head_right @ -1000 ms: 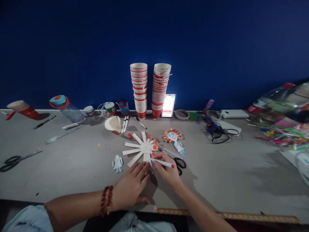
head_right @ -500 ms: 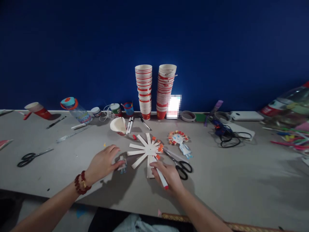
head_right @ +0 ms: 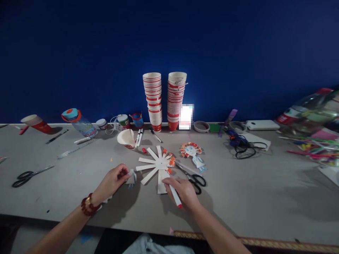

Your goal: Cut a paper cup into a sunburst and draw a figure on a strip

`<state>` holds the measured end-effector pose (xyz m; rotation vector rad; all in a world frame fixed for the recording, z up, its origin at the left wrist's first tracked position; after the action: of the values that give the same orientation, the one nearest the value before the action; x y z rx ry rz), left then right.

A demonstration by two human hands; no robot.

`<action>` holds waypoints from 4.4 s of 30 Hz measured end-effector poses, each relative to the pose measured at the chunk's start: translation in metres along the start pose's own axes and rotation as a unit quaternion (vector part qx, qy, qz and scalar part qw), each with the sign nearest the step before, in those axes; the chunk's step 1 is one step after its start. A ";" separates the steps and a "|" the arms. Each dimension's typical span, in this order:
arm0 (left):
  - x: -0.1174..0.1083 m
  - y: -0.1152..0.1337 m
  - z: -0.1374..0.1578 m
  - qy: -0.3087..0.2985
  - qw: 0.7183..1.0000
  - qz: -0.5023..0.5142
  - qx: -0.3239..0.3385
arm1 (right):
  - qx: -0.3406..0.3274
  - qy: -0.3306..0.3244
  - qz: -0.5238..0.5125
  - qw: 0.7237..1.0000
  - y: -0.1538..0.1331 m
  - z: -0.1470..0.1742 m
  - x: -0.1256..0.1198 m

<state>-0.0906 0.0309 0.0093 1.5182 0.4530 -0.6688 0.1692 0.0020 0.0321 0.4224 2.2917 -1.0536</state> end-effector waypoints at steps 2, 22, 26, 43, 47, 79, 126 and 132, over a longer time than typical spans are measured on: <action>-0.001 0.009 -0.001 0.020 0.995 0.099 -0.011 | -0.010 0.004 -0.005 1.000 -0.002 -0.001 -0.004; 0.099 0.091 -0.035 -0.062 0.975 -0.161 0.140 | 0.032 -0.093 0.069 0.993 0.006 -0.001 0.001; 0.104 0.086 -0.036 -0.071 0.973 -0.167 0.143 | 0.040 -0.106 0.066 0.991 0.010 0.001 0.004; 0.105 0.088 -0.031 -0.075 0.970 -0.169 0.160 | 0.046 -0.119 0.066 0.990 0.010 0.000 0.006; 0.105 0.087 -0.032 -0.068 0.971 -0.163 0.160 | 0.039 -0.118 0.064 0.990 0.009 0.001 0.007; 0.106 0.085 -0.037 -0.061 0.974 -0.167 0.143 | 0.025 -0.128 0.039 0.991 0.008 0.002 0.011; 0.105 0.085 -0.041 -0.040 0.976 -0.180 0.116 | -0.057 -0.112 0.057 0.990 -0.016 0.000 0.008; 0.104 0.087 -0.041 -0.036 0.977 -0.178 0.114 | -0.044 -0.100 0.066 0.992 -0.014 -0.002 0.004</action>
<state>0.0486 0.0532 0.0058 1.6368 0.6179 -1.0823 0.1579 -0.0050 0.0387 0.4078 2.0924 -0.8835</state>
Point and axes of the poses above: each hand's wrist, its own z-axis away from the middle knuckle, its own x-axis out of the palm, y = z × x, the point moved 10 cm from there along -z, towards the middle knuckle, and after that the axes turned 2 degrees about -z, right-handed, at the moved point
